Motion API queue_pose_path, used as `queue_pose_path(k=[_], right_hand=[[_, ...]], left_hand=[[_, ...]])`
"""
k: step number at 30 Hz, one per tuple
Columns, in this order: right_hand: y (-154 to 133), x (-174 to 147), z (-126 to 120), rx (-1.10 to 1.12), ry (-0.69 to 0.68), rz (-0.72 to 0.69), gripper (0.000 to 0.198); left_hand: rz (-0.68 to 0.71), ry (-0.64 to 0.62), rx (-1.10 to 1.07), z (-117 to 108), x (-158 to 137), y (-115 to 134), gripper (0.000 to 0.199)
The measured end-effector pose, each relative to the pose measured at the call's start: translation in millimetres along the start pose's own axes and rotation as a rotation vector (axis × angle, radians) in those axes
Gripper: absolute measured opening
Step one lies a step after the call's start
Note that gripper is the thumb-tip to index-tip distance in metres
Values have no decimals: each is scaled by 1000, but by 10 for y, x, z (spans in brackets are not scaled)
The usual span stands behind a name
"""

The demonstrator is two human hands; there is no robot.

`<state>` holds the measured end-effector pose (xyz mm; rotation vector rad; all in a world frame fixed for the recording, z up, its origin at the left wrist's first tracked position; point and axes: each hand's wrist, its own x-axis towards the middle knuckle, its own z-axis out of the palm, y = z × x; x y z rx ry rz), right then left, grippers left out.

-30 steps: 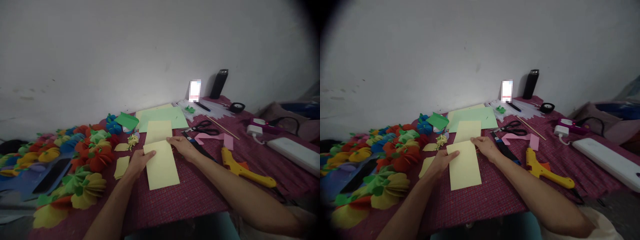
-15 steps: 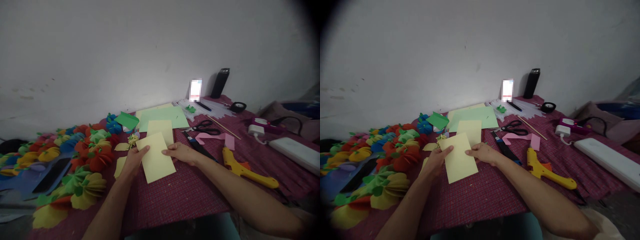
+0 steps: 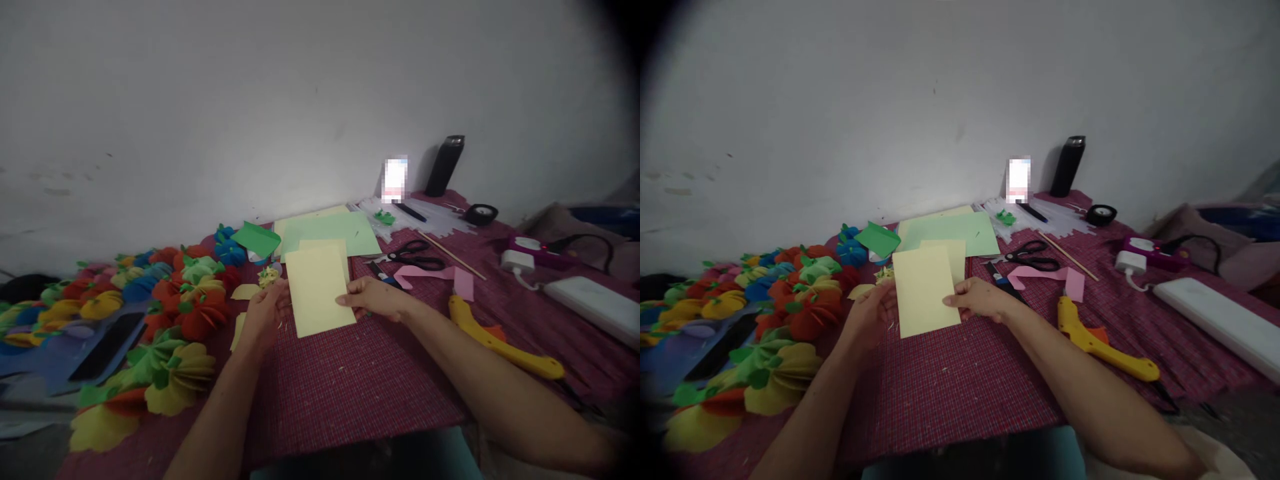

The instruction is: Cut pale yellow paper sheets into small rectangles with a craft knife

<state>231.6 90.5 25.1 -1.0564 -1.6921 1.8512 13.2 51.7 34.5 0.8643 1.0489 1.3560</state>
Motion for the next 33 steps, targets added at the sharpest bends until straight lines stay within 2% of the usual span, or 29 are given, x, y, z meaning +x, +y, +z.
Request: queue_pose_path(k=[7, 10, 13, 16, 20, 26, 33], right_hand=[[40, 16, -10, 6, -40, 9, 26], [6, 12, 7, 117, -61, -40, 27], [-32, 14, 17, 279, 15, -110, 27], [-44, 19, 13, 334, 92, -123, 24], [-27, 28, 6, 326, 80, -117, 20], [17, 53, 7, 274, 99, -115, 24], [9, 46, 54, 192, 111, -132, 26]], left_hand=[[7, -22, 31, 3, -26, -18, 25], [-1, -45, 25, 27, -50, -10, 26], [-18, -80, 46, 53, -79, -4, 27], [-30, -120, 62, 69, -97, -4, 27], [-8, -63, 61, 71, -97, -6, 26], [48, -11, 83, 76, -82, -30, 28], [178, 87, 232, 88, -61, -27, 24]])
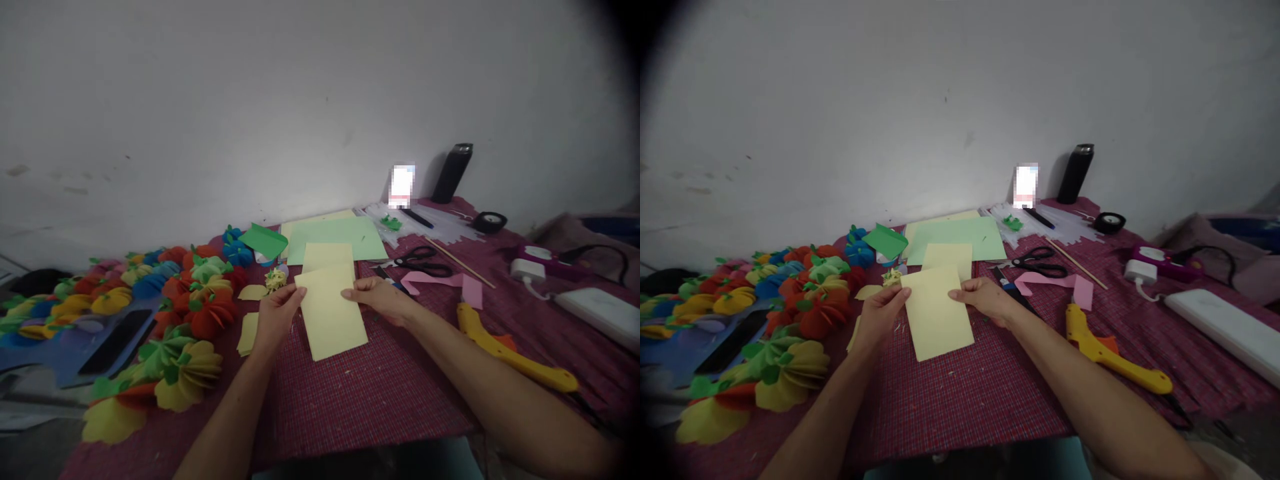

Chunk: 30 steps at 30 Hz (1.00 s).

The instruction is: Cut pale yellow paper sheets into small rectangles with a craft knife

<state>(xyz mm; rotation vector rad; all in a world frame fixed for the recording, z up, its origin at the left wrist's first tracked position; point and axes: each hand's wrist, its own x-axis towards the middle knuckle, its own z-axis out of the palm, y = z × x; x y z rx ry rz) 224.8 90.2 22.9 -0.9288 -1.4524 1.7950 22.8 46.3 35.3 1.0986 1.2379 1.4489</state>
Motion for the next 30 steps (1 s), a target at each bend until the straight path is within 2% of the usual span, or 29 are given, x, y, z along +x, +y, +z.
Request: queue_pose_path(k=[5, 9, 13, 17, 24, 30], right_hand=[[-24, -24, 35, -9, -27, 26, 25], [-30, -15, 39, 16, -28, 18, 25], [-31, 10, 29, 23, 70, -49, 25], [-36, 15, 32, 7, 131, -35, 26], [-49, 15, 52, 83, 151, -62, 26], [-82, 35, 39, 100, 264, -136, 23]], left_hand=[[23, 39, 49, 0, 0, 25, 20], [-20, -9, -6, 0, -3, 14, 22], [-86, -85, -77, -7, -2, -8, 26], [-97, -81, -94, -6, -1, -12, 31], [-143, -201, 33, 39, -40, -28, 32], [-185, -255, 67, 71, -71, -9, 29]])
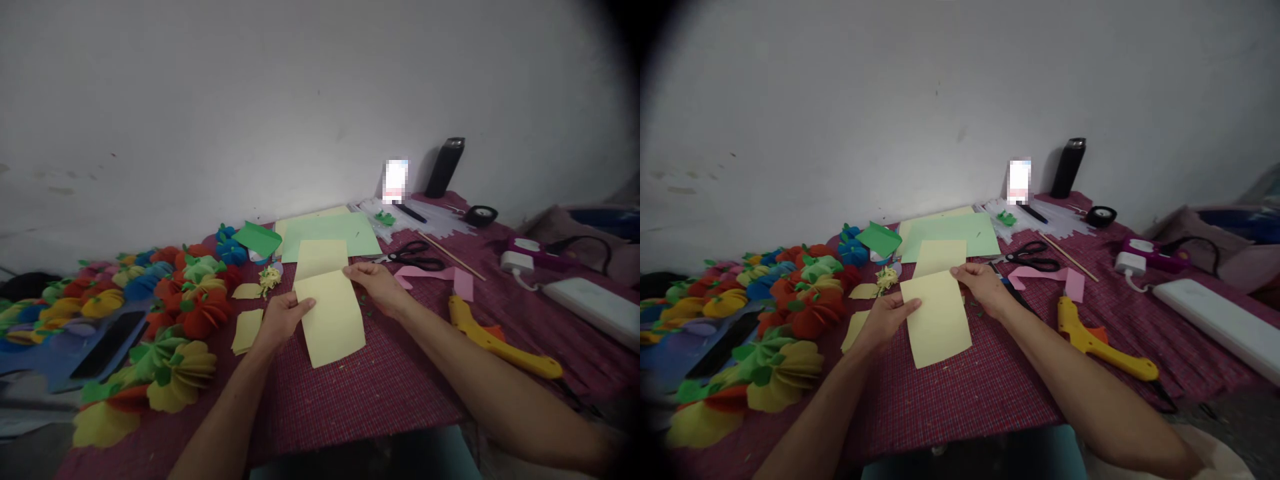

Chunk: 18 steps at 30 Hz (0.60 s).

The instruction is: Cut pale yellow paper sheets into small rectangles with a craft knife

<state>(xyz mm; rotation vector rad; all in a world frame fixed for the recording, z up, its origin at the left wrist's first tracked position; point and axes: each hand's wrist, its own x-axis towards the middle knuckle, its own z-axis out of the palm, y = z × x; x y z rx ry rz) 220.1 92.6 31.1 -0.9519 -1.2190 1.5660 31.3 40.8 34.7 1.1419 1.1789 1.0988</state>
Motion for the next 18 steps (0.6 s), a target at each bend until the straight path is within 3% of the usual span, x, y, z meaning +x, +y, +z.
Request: queue_pose_path(k=[5, 7, 12, 18], right_hand=[[-11, 8, 0, -56, 115, -66, 25], [-12, 0, 0, -47, 102, -61, 25], [33, -47, 25, -101, -184, 134, 27], [60, -169, 108, -159, -315, 202, 23]], left_hand=[[-74, -90, 68, 16, -13, -74, 24], [-91, -113, 79, 16, -9, -106, 23], [-50, 84, -74, -48, 32, -81, 30], [-89, 165, -94, -148, -134, -46, 31]])
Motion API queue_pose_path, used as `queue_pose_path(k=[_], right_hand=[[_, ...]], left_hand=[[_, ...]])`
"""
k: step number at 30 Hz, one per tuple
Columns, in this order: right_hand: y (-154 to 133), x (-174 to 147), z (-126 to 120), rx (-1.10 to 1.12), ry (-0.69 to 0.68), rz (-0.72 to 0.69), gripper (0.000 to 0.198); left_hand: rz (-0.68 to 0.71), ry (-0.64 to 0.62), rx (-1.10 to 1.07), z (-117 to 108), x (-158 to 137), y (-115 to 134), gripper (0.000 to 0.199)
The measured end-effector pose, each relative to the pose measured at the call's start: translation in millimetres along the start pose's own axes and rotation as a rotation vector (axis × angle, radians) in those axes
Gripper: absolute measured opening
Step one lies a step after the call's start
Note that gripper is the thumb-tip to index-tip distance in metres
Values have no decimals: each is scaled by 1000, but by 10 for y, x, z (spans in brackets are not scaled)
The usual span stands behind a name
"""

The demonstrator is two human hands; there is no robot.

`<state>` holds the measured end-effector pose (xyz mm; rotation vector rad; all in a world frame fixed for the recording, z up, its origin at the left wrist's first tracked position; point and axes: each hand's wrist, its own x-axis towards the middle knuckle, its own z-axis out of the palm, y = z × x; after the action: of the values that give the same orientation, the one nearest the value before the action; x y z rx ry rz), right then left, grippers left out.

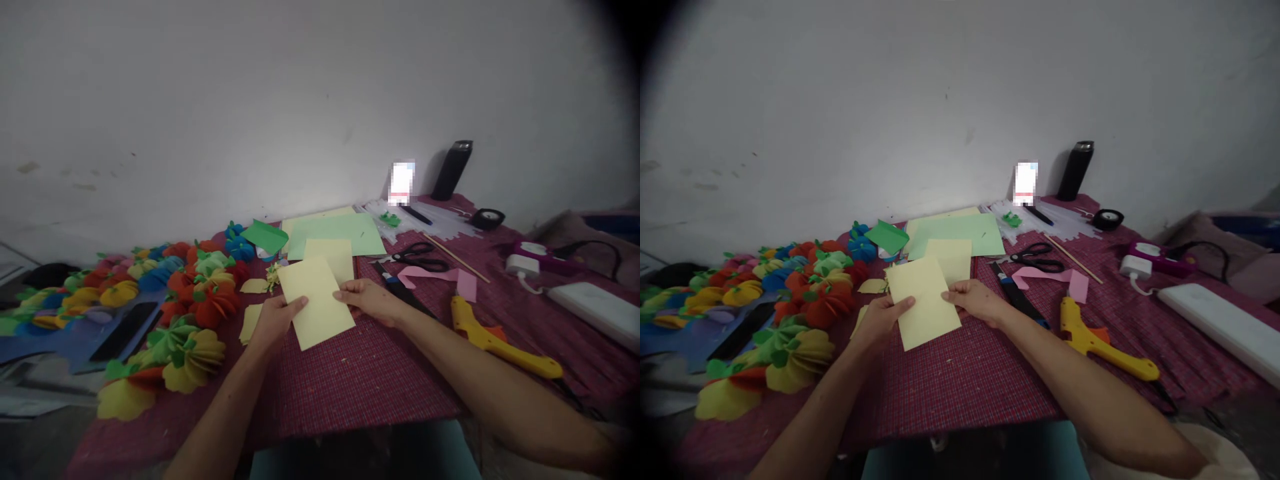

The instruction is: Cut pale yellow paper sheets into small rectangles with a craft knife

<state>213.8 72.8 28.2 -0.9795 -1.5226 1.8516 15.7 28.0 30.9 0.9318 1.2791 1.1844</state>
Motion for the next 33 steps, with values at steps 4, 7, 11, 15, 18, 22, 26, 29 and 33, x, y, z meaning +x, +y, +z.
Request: queue_pose_path(k=[4, 7, 11, 15, 18, 22, 26, 29, 33], right_hand=[[104, -267, 146, -62, -110, 82, 22], [281, -481, 287, -86, -156, 155, 27], [373, -624, 375, -344, -68, 95, 29], [166, -738, 292, -971, 176, -121, 27], [65, -868, 252, -1176, 211, -272, 26], [201, -1017, 302, -1167, -109, -465, 36], [379, -1092, 310, -1147, -207, -435, 46], [425, -1123, 281, -1126, -240, -402, 51], [457, -1146, 267, -1109, -261, -375, 60]], left_hand=[[-7, 52, 138, -114, -328, -46, 34], [64, 120, 252, -224, -575, -73, 58], [474, 414, 669, -274, -731, -119, 67], [708, 14, 1152, -109, -725, -212, 43], [737, -296, 1367, 67, -680, -274, 41], [720, -474, 1487, 195, -613, -309, 44], [713, -544, 1531, 179, -558, -339, 50], [694, -518, 1549, 144, -507, -368, 55], [675, -410, 1592, 116, -392, -409, 56]])
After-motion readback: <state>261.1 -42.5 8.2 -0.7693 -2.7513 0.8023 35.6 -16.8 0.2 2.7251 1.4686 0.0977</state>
